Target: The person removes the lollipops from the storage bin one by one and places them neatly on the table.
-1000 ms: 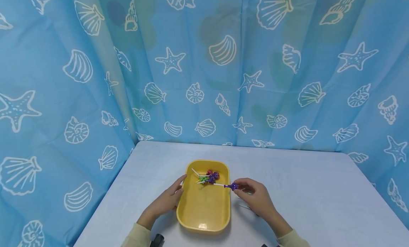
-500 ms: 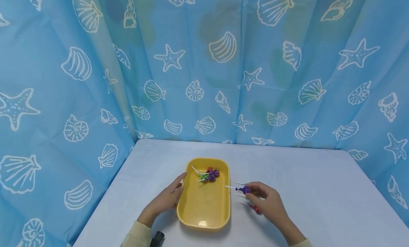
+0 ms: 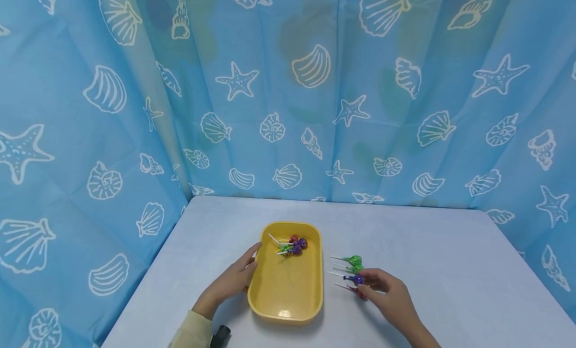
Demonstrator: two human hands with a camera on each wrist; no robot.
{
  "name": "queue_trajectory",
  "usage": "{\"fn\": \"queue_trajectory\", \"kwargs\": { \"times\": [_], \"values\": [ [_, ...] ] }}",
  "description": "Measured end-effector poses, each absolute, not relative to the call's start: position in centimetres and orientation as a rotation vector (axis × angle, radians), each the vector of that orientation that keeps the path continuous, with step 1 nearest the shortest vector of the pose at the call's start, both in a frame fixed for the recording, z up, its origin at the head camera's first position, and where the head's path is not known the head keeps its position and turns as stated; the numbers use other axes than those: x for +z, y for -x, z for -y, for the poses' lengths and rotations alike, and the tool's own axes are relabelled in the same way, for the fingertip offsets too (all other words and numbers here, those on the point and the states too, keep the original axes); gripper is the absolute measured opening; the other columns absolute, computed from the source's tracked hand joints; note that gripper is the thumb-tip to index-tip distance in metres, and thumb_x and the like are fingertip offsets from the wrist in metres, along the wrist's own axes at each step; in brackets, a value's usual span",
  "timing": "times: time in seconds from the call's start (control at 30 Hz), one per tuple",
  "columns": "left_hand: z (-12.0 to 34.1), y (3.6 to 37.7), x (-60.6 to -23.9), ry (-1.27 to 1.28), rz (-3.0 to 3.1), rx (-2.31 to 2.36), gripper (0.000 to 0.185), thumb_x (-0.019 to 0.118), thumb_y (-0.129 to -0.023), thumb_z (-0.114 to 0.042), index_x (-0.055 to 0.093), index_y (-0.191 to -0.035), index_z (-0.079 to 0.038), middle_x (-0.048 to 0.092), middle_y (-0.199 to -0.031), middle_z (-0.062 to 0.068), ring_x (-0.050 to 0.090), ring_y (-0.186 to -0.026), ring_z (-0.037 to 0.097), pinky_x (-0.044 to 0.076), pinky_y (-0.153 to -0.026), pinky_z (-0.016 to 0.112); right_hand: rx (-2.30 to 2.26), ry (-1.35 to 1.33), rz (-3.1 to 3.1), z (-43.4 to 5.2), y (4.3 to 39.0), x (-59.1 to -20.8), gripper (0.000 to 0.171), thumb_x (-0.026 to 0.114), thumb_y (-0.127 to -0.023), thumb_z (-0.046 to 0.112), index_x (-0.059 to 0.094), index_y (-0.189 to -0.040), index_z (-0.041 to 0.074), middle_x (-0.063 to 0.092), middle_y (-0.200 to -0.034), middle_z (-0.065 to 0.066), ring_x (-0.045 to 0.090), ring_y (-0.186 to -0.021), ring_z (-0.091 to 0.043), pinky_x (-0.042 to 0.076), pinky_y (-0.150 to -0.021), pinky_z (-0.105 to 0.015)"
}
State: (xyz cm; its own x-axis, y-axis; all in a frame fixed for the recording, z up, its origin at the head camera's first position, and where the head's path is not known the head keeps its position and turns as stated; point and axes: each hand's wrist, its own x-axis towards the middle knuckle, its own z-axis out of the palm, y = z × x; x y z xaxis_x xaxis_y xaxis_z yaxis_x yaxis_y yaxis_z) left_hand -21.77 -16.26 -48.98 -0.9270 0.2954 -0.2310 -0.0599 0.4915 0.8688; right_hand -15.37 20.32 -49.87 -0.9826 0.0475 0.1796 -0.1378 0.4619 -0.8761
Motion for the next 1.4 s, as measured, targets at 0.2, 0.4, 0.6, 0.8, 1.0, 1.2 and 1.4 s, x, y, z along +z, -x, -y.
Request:
{"fn": "queue_trajectory", "kwargs": {
  "times": [0.2,0.4,0.6,0.8,1.0,1.2,1.4],
  "values": [
    [16.5,21.7,-48.7,-0.232,-2.374,1.442,0.053,0.039,-0.111,-0.02,0.025,-0.162,-0.02,0.044,-0.148,0.03,0.064,-0.102,0.028,0.059,-0.07,0.043,1.551,0.026,2.598,-20.7,14.6,-50.3,0.024,0.082,-0.086,0.014,0.074,-0.108,0.007,0.073,-0.096,0.001,0.067,-0.085,-0.009,0.056,-0.078,-0.025],
    [16.5,21.6,-48.6,-0.242,-2.379,1.432,0.054,0.04,-0.11,-0.019,0.025,-0.162,-0.019,0.044,-0.148,0.03,0.063,-0.1,0.027,0.058,-0.069,0.042,1.514,0.037,2.642,-21.2,14.2,-51.0,0.024,0.084,-0.084,0.015,0.075,-0.106,0.009,0.073,-0.097,0.003,0.068,-0.085,-0.009,0.056,-0.078,-0.025],
    [16.6,21.8,-48.5,-0.241,-2.374,1.431,0.054,0.04,-0.11,-0.019,0.025,-0.162,-0.018,0.044,-0.147,0.031,0.063,-0.099,0.026,0.058,-0.069,0.041,1.443,0.073,2.714,-21.4,14.1,-51.6,0.023,0.084,-0.082,0.012,0.075,-0.103,0.013,0.073,-0.096,0.005,0.068,-0.086,-0.008,0.056,-0.079,-0.025],
    [16.6,21.7,-48.5,-0.25,-2.371,1.433,0.054,0.041,-0.11,-0.019,0.025,-0.162,-0.018,0.045,-0.147,0.03,0.062,-0.097,0.026,0.058,-0.069,0.041,1.364,0.11,2.805,-21.3,13.9,-51.7,0.022,0.084,-0.082,0.011,0.075,-0.102,0.012,0.072,-0.095,0.004,0.068,-0.087,-0.012,0.057,-0.08,-0.031],
    [16.6,21.7,-48.5,-0.256,-2.368,1.445,0.054,0.04,-0.11,-0.019,0.025,-0.162,-0.018,0.044,-0.146,0.031,0.063,-0.098,0.026,0.058,-0.068,0.041,1.316,0.084,2.849,-21.4,13.9,-52.4,0.023,0.085,-0.081,0.009,0.075,-0.101,0.013,0.072,-0.094,0.006,0.066,-0.083,-0.01,0.058,-0.081,-0.035],
    [16.6,21.7,-48.7,-0.243,-2.374,1.441,0.054,0.041,-0.11,-0.02,0.025,-0.162,-0.018,0.042,-0.149,0.031,0.062,-0.101,0.027,0.058,-0.069,0.041,1.188,0.023,2.925,-21.4,14.2,-52.9,0.024,0.085,-0.08,0.013,0.073,-0.1,0.016,0.071,-0.094,0.008,0.068,-0.089,-0.015,0.055,-0.088,-0.048],
    [16.7,21.7,-48.7,-0.243,-2.378,1.437,0.054,0.04,-0.11,-0.02,0.025,-0.162,-0.019,0.041,-0.149,0.032,0.062,-0.103,0.028,0.058,-0.069,0.042,1.157,0.021,2.955,-21.2,14.1,-52.4,0.024,0.085,-0.08,0.013,0.072,-0.1,0.016,0.07,-0.097,0.007,0.068,-0.094,-0.018,0.055,-0.089,-0.048]
  ]
}}
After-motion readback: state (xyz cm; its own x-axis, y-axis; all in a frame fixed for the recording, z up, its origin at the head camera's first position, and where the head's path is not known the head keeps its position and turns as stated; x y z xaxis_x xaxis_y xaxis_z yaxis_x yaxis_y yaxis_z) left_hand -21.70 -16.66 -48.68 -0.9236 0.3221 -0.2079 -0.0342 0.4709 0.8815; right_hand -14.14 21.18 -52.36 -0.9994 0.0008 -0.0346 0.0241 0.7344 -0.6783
